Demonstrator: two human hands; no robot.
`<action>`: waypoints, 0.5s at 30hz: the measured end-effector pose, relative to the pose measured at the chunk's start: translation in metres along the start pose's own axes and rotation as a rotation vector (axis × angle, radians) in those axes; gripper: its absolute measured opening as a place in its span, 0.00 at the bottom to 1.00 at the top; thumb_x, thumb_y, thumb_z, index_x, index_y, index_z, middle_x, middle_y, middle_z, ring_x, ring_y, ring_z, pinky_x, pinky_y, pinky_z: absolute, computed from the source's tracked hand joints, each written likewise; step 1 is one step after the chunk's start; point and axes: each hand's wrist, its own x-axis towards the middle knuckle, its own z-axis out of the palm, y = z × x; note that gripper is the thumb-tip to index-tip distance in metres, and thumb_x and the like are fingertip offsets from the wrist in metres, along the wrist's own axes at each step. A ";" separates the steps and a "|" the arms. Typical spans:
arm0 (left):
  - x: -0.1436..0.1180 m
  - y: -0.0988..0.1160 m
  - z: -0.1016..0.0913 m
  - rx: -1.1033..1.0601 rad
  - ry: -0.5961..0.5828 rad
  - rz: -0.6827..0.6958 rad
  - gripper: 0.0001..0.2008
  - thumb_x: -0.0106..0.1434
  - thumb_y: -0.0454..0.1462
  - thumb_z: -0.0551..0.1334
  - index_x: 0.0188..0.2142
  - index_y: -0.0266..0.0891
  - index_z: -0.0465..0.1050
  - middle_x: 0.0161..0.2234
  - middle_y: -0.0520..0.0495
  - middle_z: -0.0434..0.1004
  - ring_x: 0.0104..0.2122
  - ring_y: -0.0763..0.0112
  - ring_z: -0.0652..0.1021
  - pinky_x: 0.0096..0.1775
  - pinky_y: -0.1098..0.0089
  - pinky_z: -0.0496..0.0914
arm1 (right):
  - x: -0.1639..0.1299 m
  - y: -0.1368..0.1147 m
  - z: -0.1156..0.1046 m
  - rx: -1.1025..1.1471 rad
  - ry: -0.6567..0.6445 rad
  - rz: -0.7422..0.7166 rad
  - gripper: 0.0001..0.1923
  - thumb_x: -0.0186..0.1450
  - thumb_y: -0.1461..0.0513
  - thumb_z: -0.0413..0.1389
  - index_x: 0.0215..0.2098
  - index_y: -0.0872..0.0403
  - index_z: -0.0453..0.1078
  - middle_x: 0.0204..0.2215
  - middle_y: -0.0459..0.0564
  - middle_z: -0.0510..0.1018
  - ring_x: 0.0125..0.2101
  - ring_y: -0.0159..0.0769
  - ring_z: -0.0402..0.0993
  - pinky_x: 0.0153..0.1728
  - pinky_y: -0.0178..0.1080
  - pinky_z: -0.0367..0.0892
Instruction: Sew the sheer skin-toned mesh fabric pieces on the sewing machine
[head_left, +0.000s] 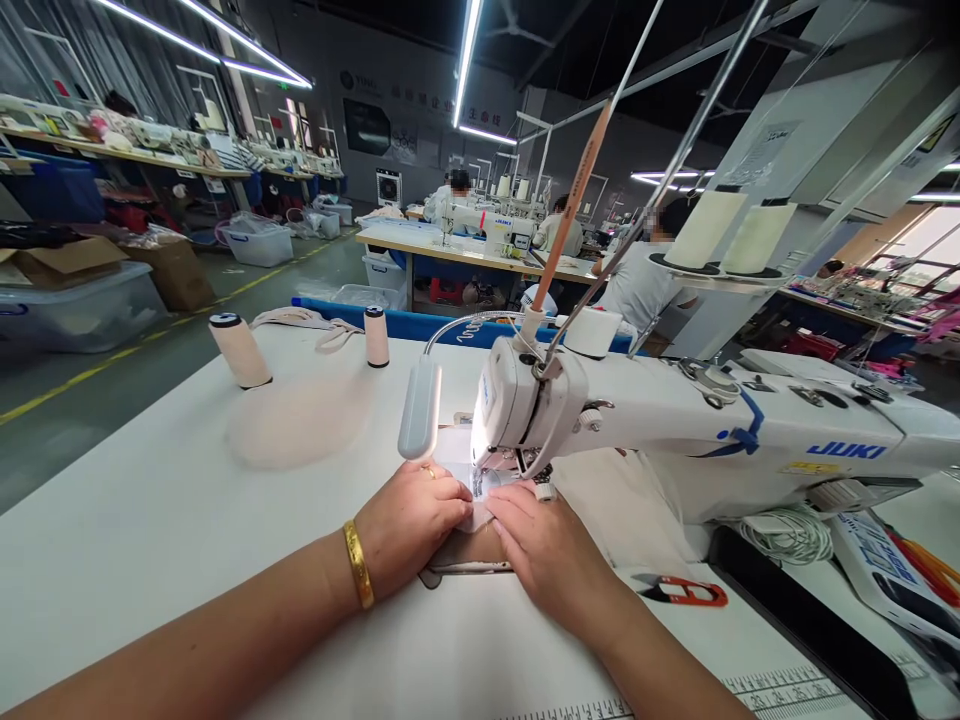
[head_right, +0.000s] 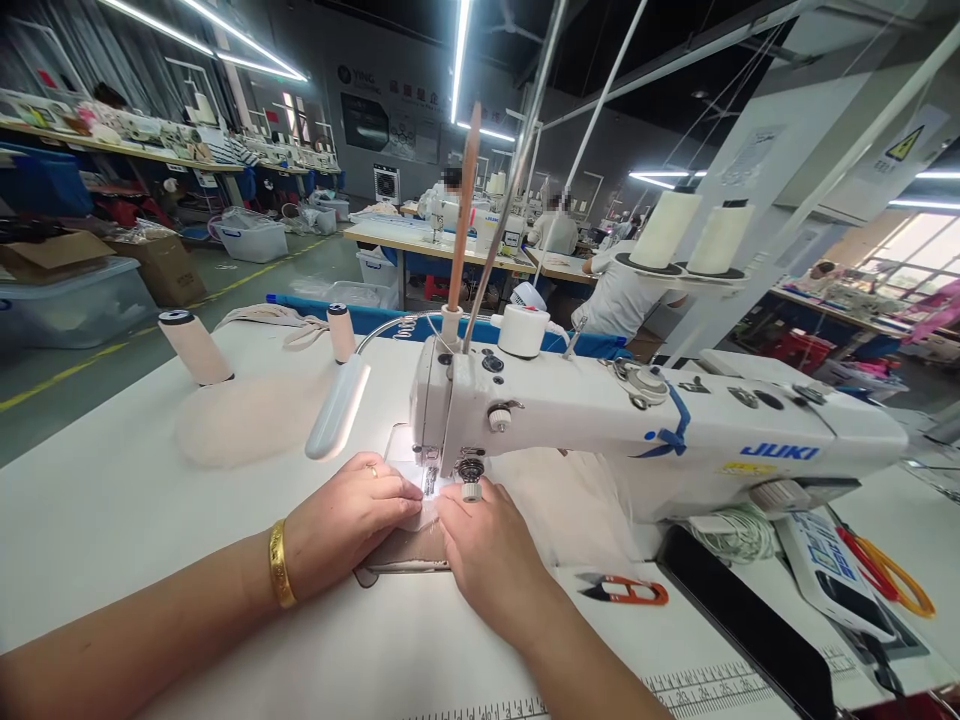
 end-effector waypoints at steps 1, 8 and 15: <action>0.000 -0.001 0.001 0.008 0.005 -0.004 0.16 0.67 0.24 0.54 0.34 0.40 0.77 0.37 0.50 0.85 0.34 0.66 0.80 0.43 0.62 0.67 | 0.000 0.000 0.000 -0.004 -0.003 0.007 0.16 0.71 0.71 0.47 0.50 0.51 0.72 0.42 0.56 0.79 0.45 0.50 0.73 0.43 0.49 0.70; 0.001 -0.006 0.005 0.026 -0.008 -0.033 0.17 0.69 0.25 0.53 0.33 0.40 0.78 0.37 0.50 0.85 0.34 0.65 0.80 0.40 0.62 0.67 | 0.002 0.001 0.000 -0.023 -0.016 0.059 0.16 0.71 0.71 0.49 0.50 0.50 0.72 0.46 0.52 0.80 0.41 0.46 0.75 0.36 0.45 0.71; 0.000 -0.006 0.004 0.025 -0.103 -0.171 0.10 0.72 0.32 0.56 0.39 0.40 0.76 0.46 0.46 0.82 0.44 0.60 0.79 0.46 0.60 0.69 | 0.001 0.002 0.002 0.007 0.004 0.067 0.17 0.73 0.69 0.49 0.54 0.49 0.71 0.53 0.53 0.79 0.50 0.49 0.75 0.47 0.51 0.74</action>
